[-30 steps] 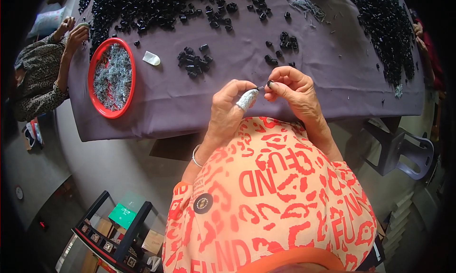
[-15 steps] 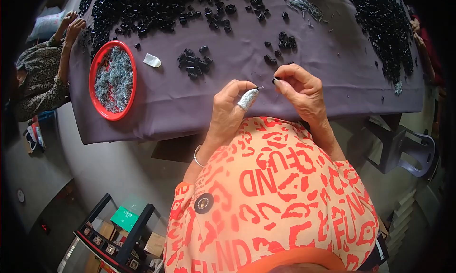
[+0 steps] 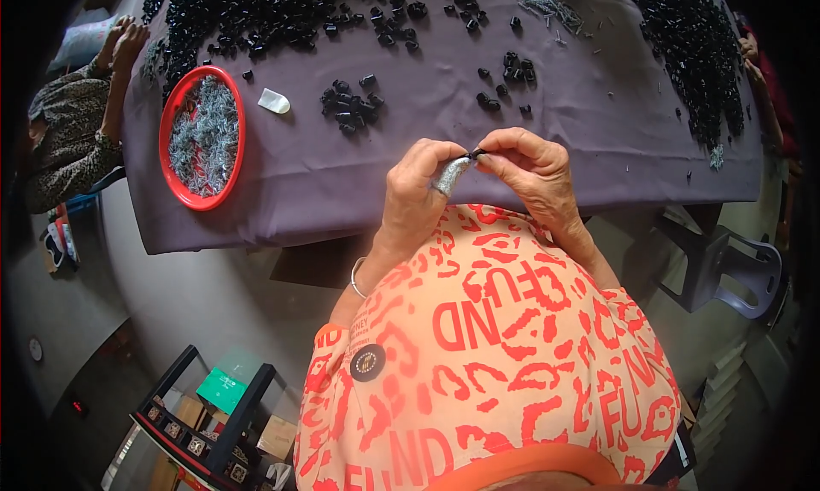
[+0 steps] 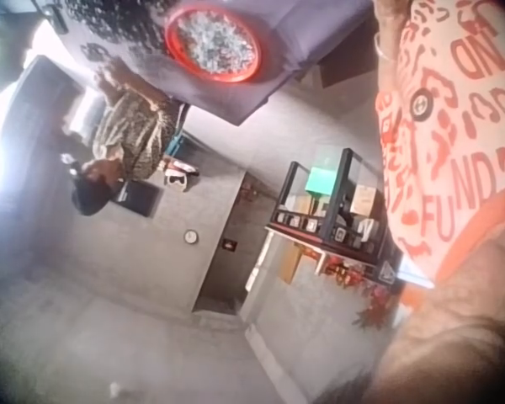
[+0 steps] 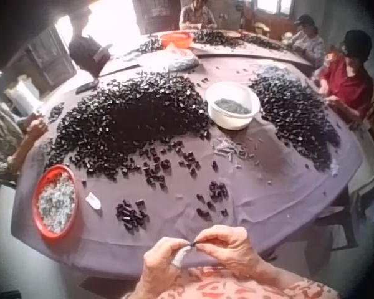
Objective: The person assembles small components by picking up plastic parts and pins from the table and inserting the pins into the plastic parts by hand.
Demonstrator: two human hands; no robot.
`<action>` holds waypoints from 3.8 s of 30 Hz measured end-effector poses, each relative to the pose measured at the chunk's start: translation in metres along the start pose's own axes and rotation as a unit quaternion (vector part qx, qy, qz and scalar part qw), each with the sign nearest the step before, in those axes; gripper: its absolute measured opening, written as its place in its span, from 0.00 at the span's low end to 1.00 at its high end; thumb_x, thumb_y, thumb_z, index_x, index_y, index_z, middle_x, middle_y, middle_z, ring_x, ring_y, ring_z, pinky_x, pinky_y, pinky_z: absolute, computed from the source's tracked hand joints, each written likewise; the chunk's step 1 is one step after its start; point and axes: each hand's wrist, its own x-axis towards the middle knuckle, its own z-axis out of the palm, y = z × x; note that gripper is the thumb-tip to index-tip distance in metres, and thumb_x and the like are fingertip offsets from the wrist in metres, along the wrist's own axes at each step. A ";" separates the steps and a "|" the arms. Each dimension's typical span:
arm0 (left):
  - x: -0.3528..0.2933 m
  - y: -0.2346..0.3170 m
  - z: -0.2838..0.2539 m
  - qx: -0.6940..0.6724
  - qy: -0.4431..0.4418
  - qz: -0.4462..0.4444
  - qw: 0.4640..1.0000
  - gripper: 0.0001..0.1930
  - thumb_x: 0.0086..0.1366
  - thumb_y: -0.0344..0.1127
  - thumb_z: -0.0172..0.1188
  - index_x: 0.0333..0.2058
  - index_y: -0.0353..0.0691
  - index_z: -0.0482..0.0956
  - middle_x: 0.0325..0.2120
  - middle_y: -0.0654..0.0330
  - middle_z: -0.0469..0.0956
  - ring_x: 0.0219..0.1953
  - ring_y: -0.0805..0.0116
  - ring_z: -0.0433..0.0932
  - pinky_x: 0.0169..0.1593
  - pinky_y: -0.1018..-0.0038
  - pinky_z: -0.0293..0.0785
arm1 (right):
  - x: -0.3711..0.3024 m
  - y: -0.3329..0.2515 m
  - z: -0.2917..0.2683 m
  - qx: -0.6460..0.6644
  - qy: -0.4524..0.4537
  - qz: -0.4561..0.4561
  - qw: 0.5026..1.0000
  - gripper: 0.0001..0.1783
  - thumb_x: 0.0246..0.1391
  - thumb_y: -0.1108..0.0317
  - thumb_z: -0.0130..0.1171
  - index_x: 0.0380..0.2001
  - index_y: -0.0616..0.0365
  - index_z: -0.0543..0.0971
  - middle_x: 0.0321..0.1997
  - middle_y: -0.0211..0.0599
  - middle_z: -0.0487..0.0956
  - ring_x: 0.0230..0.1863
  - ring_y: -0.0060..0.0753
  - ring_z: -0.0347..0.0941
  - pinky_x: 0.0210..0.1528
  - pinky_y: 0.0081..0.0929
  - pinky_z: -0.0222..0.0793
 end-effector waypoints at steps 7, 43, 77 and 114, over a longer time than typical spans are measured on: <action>-0.002 -0.001 0.000 -0.017 -0.003 -0.008 1.000 0.10 0.52 0.18 0.61 0.34 0.34 0.76 0.27 0.54 0.76 0.29 0.60 0.77 0.31 0.71 0.72 | 0.000 0.001 -0.002 -0.022 -0.004 0.007 1.000 0.07 0.52 0.82 0.58 0.36 0.64 0.78 0.35 0.31 0.78 0.38 0.19 0.75 0.44 0.16 0.73; 0.011 -0.033 0.014 0.243 0.023 0.098 0.965 0.12 0.50 0.26 0.63 0.36 0.42 0.80 0.32 0.60 0.78 0.31 0.62 0.75 0.32 0.71 0.73 | 0.032 0.020 -0.002 -0.475 -0.031 -0.300 0.827 0.08 0.42 0.80 0.56 0.29 0.62 0.72 0.29 0.41 0.74 0.33 0.42 0.73 0.34 0.33 0.72; 0.025 -0.037 -0.007 -0.256 -0.132 -0.255 0.923 0.06 0.58 0.29 0.57 0.33 0.33 0.79 0.27 0.60 0.81 0.29 0.70 0.80 0.29 0.78 0.73 | 0.035 -0.006 0.017 -0.360 -0.070 -0.364 0.856 0.23 0.46 0.68 0.61 0.47 0.61 0.72 0.46 0.45 0.74 0.49 0.47 0.71 0.52 0.41 0.66; 0.043 -0.019 -0.044 0.269 0.140 -0.005 0.953 0.13 0.55 0.27 0.61 0.40 0.35 0.78 0.27 0.63 0.77 0.19 0.80 0.69 0.23 0.76 0.68 | 0.041 0.024 -0.049 -0.565 0.116 -0.280 0.767 0.10 0.43 0.77 0.61 0.32 0.57 0.75 0.31 0.36 0.71 0.32 0.36 0.69 0.35 0.27 0.68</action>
